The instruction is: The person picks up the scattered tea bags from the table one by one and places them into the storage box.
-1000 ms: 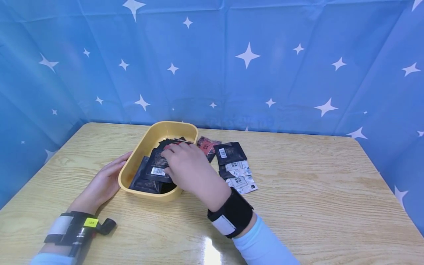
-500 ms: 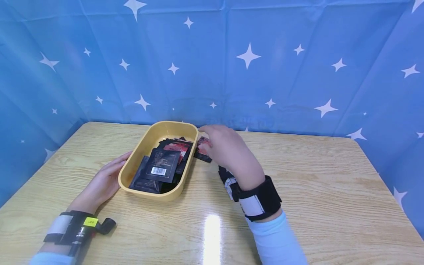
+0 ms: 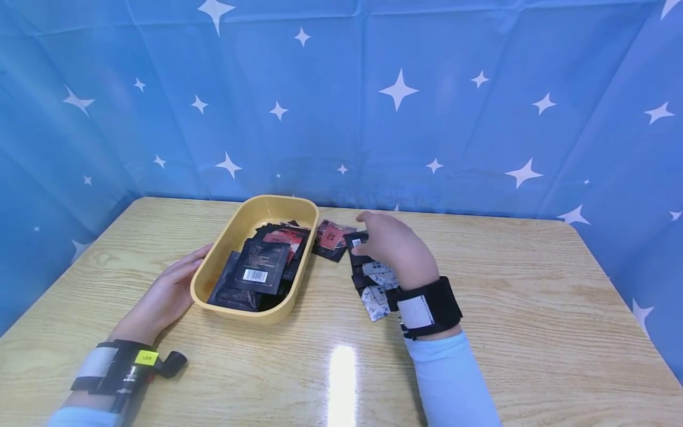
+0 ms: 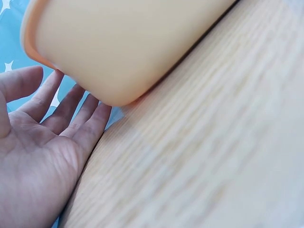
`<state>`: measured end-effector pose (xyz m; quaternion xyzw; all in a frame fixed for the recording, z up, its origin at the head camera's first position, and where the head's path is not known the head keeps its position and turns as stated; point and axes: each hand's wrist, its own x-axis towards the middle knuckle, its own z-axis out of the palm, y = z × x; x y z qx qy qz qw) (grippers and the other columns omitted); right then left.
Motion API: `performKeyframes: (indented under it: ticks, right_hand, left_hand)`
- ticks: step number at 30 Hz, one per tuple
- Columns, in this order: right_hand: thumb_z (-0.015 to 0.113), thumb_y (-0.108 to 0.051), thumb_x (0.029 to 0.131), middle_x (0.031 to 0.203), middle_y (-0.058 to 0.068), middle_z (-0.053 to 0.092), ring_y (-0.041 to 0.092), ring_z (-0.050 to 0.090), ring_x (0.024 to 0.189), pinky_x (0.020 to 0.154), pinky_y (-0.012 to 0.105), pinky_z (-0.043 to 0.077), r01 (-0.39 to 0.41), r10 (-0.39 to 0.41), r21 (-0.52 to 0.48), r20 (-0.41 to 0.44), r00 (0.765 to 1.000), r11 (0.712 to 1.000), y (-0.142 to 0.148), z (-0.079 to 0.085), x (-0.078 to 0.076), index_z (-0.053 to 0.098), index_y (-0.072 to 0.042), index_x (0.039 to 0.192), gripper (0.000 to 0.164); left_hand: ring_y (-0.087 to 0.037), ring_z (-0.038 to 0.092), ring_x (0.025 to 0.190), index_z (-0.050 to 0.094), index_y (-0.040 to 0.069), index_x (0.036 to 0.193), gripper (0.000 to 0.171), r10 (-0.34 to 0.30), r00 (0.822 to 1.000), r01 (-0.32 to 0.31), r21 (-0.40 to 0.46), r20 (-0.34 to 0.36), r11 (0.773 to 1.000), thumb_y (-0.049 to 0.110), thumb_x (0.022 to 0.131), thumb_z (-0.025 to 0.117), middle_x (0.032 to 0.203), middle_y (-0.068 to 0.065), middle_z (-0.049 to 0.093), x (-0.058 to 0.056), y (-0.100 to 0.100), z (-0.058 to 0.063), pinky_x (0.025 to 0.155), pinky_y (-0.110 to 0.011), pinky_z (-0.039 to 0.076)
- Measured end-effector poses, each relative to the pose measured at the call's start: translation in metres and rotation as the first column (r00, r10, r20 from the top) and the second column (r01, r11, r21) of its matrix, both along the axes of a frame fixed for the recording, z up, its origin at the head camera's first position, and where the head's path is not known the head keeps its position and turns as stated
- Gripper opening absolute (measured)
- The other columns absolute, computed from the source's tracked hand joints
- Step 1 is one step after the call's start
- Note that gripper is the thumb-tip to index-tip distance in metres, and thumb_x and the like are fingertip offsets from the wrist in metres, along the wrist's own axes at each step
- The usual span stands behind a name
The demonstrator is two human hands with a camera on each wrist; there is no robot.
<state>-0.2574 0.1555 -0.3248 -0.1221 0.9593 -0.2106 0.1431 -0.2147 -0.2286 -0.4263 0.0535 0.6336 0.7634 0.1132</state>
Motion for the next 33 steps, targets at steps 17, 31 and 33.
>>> performKeyframes:
  ticks: [17,31,33]
  right_hand:
    - [0.079,-0.018,0.085,0.149,0.026,0.040,0.041,0.040,0.133,0.108,0.056,0.036,-0.037,0.036,0.028,0.048,0.998,0.999,0.002,-0.030,-0.013,0.039,0.000,0.149,0.078]
    - [0.080,-0.022,0.084,0.135,0.021,0.054,0.032,0.055,0.110,0.097,0.049,0.046,0.031,-0.037,0.057,0.109,0.993,0.998,0.001,-0.036,-0.012,0.039,-0.001,0.149,0.080]
    - [0.077,-0.022,0.088,0.137,0.022,0.052,0.033,0.054,0.114,0.100,0.050,0.045,0.044,-0.052,0.069,0.108,0.993,0.997,0.000,-0.037,-0.012,0.039,0.000,0.149,0.076]
  left_hand:
    - [-0.003,0.046,0.127,0.024,0.007,0.157,0.058,0.011,0.999,-0.011,-0.001,0.030,1.000,0.028,0.107,0.044,0.159,-0.008,0.026,-0.001,0.000,0.000,0.103,-0.020,0.040]
    - [-0.010,0.039,0.134,0.023,0.007,0.158,0.058,0.008,1.000,-0.007,-0.023,0.028,1.000,0.029,0.108,0.042,0.161,-0.010,0.021,0.000,0.001,0.001,0.104,-0.021,0.039]
    - [-0.009,0.039,0.134,0.024,0.007,0.158,0.057,0.008,1.000,-0.007,-0.026,0.025,1.000,0.028,0.108,0.042,0.161,-0.010,0.022,0.000,0.002,0.001,0.104,-0.020,0.039]
